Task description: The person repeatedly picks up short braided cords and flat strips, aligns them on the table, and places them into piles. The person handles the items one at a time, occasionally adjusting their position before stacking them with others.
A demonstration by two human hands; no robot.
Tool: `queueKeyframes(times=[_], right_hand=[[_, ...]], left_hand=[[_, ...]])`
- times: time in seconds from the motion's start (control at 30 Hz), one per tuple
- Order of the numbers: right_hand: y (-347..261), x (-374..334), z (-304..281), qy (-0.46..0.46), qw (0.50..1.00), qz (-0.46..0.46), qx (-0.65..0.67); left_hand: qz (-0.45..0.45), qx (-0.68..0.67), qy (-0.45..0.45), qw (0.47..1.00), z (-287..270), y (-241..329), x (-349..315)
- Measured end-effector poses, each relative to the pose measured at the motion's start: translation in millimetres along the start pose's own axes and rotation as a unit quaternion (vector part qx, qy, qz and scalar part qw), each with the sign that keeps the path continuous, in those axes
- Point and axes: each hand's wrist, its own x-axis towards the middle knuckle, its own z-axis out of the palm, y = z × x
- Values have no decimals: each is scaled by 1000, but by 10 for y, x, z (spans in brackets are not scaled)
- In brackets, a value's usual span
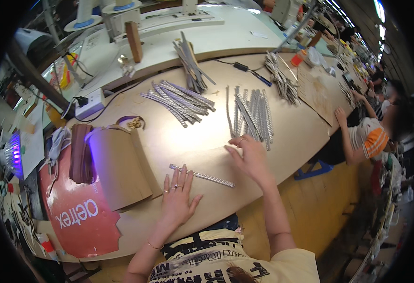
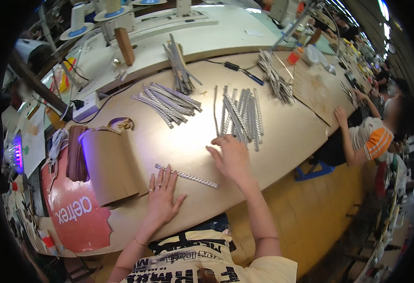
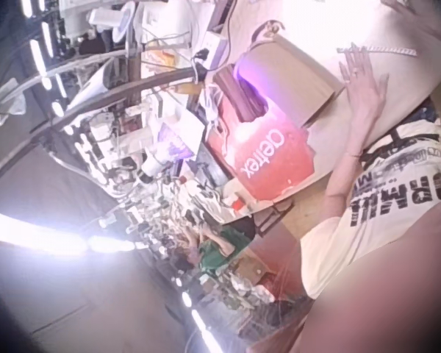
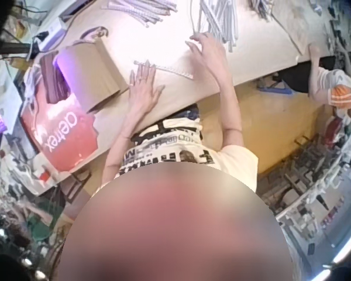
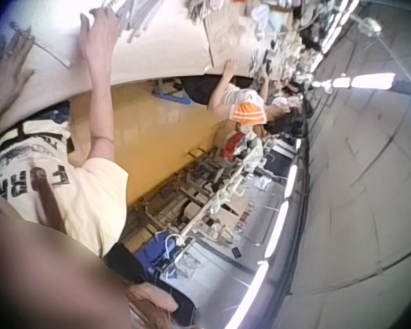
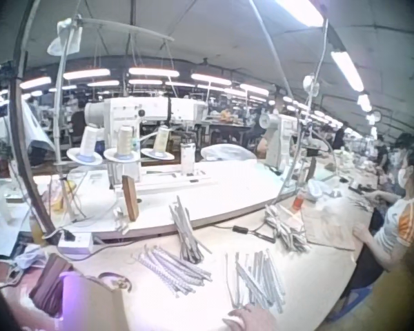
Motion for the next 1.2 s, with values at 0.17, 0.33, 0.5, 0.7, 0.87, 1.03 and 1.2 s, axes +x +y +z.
queueKeyframes(times=[0.17,0.33,0.5,0.7,0.87,1.03,1.2], right_hand=[[100,662,59,-1,998,11,58],[153,1641,519,61,997,-42,33],[77,2418,834,22,997,73,-4],[179,2932,1046,-48,994,95,-29],[417,3146,900,-184,832,155,499],[321,2781,586,-194,687,106,693],[-77,2345,330,-259,614,67,742]], left_hand=[[0,2,5,1000,1,-12,-18],[5,-6,27,1000,35,-17,-33],[-3,-92,89,992,45,-48,-86],[9,-151,154,976,-152,21,-19],[53,-226,142,962,-758,110,288],[83,-196,204,956,-1441,16,868],[105,-194,260,940,-1697,-68,1452]])
